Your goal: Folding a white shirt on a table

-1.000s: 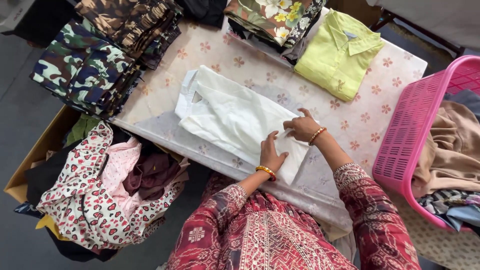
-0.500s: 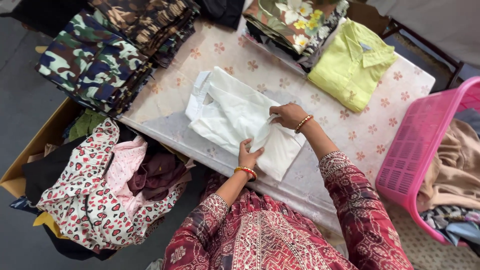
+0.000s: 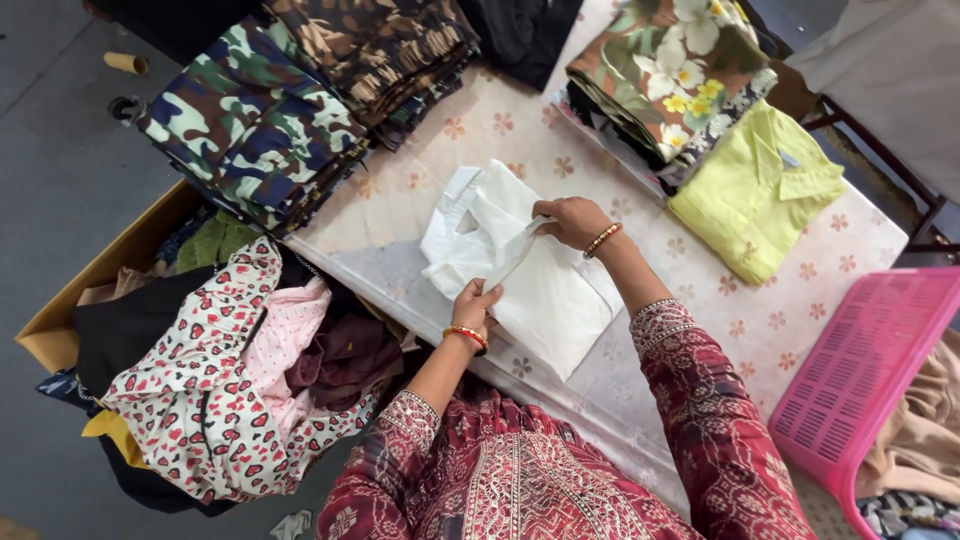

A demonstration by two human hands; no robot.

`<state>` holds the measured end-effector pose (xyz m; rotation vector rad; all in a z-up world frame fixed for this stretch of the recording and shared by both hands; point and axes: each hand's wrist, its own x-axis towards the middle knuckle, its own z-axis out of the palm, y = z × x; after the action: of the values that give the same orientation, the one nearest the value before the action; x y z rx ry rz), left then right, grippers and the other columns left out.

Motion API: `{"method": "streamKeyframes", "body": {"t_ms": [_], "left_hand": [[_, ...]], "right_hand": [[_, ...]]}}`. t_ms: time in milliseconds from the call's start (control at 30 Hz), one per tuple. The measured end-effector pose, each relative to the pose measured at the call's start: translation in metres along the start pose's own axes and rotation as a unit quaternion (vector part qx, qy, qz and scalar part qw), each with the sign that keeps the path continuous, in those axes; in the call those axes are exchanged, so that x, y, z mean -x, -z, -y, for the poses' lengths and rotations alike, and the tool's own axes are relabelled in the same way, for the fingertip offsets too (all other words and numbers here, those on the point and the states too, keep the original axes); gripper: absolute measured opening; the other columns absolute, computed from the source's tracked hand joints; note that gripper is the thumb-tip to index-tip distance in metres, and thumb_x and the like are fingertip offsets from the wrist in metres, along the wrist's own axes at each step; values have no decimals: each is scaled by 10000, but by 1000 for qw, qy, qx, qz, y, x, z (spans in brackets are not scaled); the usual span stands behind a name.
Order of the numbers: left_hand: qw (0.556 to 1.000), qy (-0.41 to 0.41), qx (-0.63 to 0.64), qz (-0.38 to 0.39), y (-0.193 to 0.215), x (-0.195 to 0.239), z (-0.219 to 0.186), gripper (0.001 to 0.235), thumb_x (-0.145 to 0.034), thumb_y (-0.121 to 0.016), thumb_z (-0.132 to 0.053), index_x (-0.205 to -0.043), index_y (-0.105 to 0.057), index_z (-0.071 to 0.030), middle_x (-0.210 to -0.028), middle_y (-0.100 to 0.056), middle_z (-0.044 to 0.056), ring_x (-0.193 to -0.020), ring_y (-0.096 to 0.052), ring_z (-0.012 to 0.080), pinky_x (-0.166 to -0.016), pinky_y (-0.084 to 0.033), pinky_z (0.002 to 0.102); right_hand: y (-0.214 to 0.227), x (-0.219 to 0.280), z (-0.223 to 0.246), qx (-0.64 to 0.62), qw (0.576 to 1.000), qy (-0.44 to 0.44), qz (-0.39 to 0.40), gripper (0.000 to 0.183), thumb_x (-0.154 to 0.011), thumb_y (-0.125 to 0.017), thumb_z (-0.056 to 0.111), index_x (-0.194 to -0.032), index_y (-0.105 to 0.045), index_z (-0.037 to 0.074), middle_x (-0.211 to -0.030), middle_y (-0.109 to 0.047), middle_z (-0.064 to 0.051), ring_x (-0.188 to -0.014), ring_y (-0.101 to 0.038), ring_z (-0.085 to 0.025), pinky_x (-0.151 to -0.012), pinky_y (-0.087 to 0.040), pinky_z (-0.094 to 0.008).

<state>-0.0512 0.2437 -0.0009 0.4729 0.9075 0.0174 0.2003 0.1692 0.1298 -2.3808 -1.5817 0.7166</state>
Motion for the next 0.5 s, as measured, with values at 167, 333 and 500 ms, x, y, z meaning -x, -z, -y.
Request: {"method": "streamKeyframes", "body": {"t_ms": [167, 333, 500], "left_hand": [[975, -207, -29, -71, 29, -21, -17, 242, -811, -777, 78, -863, -613, -93, -1062, -607, 16, -884, -613, 78, -737, -504, 257], [931, -329, -111, -114, 43, -22, -44, 274, -779, -730, 154, -887, -594, -58, -1172, -533, 37, -942, -597, 115, -830, -516, 270], [895, -406, -134, -125, 51, -18, -70, 290, -807, -663, 171, -987, -620, -51, -1161, -504, 32, -1022, -624, 146, -901, -524, 266]], "right_hand": [[1, -51, 13, -17, 1000, 25, 5, 243, -889, -744, 271, -1073, -663, 136, -913, -736, -117, -866, -687, -357, -732, -523, -478], [-6, -98, 23, -23, 998, 62, 7, 250, -866, -762, 260, -1061, -671, 134, -964, -742, -108, -895, -679, -357, -743, -525, -478], [-27, -137, 26, 3, 997, 67, 27, 235, -860, -757, 229, -1080, -703, 163, -949, -732, -87, -911, -681, -338, -770, -538, -458]]}}
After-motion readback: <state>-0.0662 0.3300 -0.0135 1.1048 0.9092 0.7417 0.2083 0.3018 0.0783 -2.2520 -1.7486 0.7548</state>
